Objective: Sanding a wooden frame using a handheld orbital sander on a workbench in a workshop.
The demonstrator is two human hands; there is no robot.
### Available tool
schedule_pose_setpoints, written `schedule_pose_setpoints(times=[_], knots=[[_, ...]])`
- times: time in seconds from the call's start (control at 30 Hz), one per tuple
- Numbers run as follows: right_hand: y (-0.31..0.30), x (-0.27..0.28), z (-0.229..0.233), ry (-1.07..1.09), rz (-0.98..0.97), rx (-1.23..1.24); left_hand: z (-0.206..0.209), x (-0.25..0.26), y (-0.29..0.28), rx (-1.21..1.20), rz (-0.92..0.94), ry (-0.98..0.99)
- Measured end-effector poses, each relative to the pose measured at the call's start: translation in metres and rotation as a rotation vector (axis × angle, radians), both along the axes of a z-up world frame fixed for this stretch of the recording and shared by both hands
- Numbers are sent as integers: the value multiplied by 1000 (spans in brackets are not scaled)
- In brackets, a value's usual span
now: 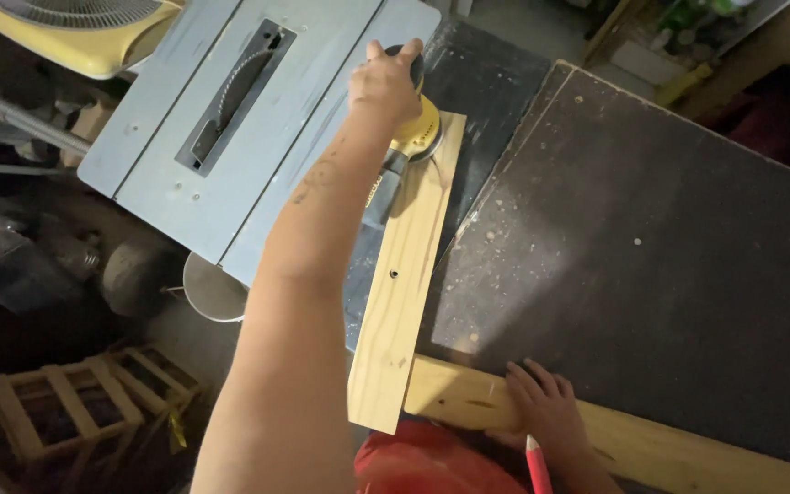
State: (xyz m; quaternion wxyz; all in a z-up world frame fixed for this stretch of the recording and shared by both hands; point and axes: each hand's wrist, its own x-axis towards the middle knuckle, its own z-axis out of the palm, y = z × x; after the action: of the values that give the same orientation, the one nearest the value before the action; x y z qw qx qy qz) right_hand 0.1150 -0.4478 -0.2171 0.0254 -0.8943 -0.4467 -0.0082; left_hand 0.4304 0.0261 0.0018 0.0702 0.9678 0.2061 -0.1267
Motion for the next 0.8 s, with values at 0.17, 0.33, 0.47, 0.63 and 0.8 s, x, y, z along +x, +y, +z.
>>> schedule_pose_setpoints(times=[0.17, 0.33, 0.47, 0.63, 0.8], knots=[[2, 1, -3, 47, -24, -1, -11, 7, -18, 64, -59, -8], [5, 1, -1, 272, -75, -123, 30, -51, -59, 41, -121, 100], [10, 0, 11, 176, -61, 93, 55, -93, -82, 10, -139, 191], [25, 10, 55, 492, -131, -163, 63, -106, -102, 31, -86, 294], [18, 2, 30, 180, -71, 44, 49, -72, -103, 21, -20, 251]])
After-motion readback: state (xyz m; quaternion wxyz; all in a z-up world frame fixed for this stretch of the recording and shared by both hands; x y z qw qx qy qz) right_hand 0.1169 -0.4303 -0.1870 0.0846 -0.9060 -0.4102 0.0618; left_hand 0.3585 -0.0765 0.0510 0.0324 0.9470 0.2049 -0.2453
